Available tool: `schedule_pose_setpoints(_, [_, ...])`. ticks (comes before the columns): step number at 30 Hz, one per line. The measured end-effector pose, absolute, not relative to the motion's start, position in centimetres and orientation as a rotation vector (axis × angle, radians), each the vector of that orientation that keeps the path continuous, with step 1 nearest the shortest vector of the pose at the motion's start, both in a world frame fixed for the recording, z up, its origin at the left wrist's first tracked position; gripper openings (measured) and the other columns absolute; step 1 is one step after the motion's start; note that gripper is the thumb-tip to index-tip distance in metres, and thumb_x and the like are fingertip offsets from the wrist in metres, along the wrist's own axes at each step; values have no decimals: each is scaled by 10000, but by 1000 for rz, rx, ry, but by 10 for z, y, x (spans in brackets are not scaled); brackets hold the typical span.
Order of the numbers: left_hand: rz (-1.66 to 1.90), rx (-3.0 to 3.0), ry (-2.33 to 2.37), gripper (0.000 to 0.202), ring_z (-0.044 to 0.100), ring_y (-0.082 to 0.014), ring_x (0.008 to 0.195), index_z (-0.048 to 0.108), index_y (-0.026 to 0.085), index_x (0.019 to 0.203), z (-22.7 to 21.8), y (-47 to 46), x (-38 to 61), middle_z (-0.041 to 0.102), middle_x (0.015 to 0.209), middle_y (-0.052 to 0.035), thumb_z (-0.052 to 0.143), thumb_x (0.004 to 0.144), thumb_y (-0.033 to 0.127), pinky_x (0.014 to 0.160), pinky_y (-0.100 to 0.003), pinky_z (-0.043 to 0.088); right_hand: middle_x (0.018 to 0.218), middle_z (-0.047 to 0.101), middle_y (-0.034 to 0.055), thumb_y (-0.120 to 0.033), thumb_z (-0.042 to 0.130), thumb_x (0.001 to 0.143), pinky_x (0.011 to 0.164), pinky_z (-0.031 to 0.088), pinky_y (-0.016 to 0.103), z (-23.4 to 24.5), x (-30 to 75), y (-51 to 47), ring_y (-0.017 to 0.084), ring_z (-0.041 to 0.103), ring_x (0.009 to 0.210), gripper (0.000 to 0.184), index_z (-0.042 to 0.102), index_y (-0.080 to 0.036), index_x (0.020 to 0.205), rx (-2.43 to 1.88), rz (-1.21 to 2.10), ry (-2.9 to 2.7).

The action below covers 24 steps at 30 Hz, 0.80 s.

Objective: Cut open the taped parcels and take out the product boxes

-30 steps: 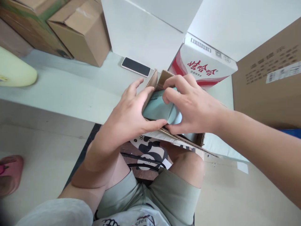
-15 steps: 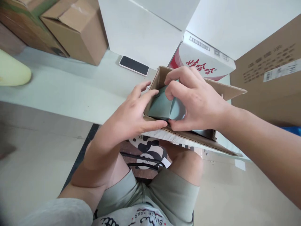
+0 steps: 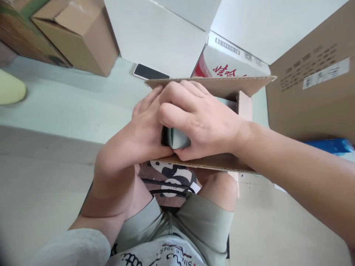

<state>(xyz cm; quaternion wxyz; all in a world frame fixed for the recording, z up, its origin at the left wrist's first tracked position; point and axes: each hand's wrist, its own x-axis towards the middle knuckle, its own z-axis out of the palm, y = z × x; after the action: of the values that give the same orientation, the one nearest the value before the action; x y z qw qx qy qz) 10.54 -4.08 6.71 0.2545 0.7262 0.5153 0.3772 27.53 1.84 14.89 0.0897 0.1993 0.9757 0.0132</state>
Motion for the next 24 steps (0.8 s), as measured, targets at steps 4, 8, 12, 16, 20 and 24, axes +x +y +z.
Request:
schedule_pose_setpoints(4, [912,2151,1403,905,370,-449,1537,475,285,1484,68,-31,97,523,1547,-77,856,669,380,1263,-658,341,1281,521,139,-451,546,900,1089,438,516,145,275,21,318,494,1229,344,579,-217,1150,579,25,2973])
schedule_pose_setpoints(8, [1063,2131,1263,892,479,-420,1397,563,335,1362,51,-9,90,577,1406,-59,918,581,579,1178,-602,426,1252,504,124,-505,632,883,1067,455,538,140,279,38,325,503,1211,386,544,-231,1140,466,-63,3073])
schedule_pose_setpoints(12, [1186,2091,1193,921,492,-424,1368,556,345,1391,36,3,88,574,1402,-68,903,590,637,1160,-603,406,1294,507,128,-521,744,852,1043,481,522,148,297,52,319,532,1215,509,519,-239,1211,338,-69,3216])
schedule_pose_setpoints(16, [1228,2059,1222,991,476,-427,1368,512,340,1447,30,3,86,558,1433,-96,900,582,631,1146,-585,406,1146,647,106,-515,623,935,711,493,405,163,326,49,274,635,955,338,594,-255,1149,627,28,3050])
schedule_pose_setpoints(20, [1209,2101,1233,1018,492,-407,1330,500,329,1465,29,3,88,556,1438,-108,889,579,646,1142,-577,404,972,717,63,-498,518,951,752,500,437,173,347,41,269,650,836,268,672,-294,1033,736,168,2799])
schedule_pose_setpoints(24, [1215,2133,1212,1038,487,-398,1318,499,310,1472,31,3,89,563,1439,-113,860,585,711,1143,-572,392,973,727,79,-558,481,925,824,526,511,179,360,34,308,683,858,353,705,-310,1038,915,224,2615])
